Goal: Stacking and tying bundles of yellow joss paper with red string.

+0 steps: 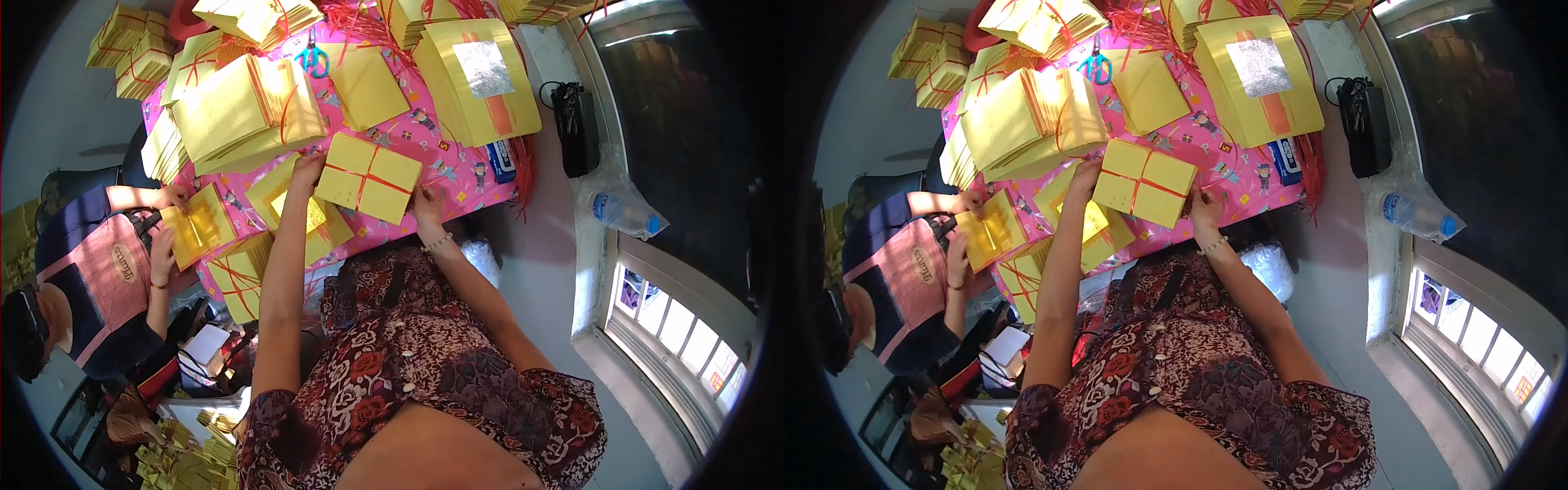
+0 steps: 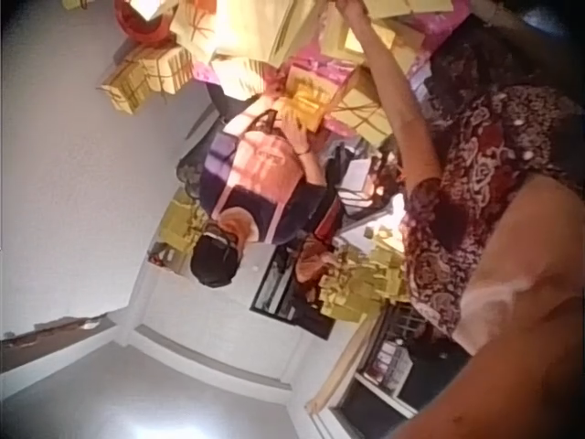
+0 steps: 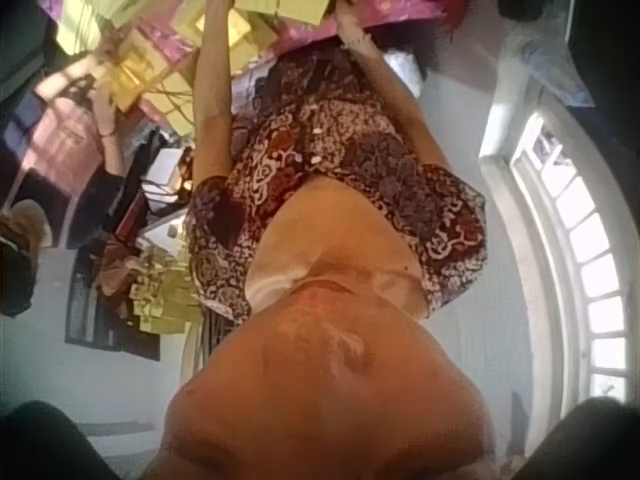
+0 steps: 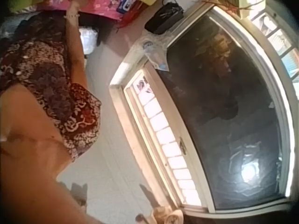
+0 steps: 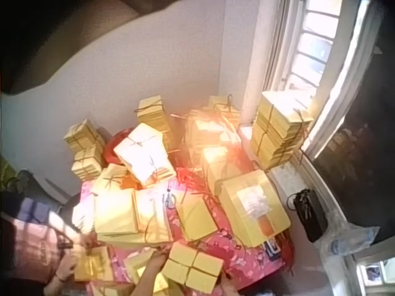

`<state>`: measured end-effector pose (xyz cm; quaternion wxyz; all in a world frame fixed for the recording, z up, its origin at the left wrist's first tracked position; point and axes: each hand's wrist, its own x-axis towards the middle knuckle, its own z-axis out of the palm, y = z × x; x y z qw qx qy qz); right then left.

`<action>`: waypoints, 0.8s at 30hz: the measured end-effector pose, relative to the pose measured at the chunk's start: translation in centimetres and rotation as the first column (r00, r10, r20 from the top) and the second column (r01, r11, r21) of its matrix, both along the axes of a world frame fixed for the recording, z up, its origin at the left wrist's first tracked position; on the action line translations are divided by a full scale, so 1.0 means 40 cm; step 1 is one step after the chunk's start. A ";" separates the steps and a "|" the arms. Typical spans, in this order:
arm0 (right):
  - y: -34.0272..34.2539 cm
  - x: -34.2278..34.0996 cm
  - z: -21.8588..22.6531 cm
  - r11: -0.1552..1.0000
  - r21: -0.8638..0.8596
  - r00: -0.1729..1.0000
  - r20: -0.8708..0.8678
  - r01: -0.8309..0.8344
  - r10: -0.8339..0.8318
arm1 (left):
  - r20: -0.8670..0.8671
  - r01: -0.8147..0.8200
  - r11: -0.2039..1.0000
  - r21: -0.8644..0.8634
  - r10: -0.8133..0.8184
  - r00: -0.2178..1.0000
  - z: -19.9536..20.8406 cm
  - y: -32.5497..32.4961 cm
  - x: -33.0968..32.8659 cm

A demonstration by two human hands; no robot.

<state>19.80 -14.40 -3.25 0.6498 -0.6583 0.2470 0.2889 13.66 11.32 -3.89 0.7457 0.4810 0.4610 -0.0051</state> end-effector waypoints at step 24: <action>-0.036 0.158 0.155 0.895 0.122 0.696 0.677 -0.428 0.240 | 0.653 -0.367 0.913 -0.177 0.388 0.650 0.141 -0.171 -0.057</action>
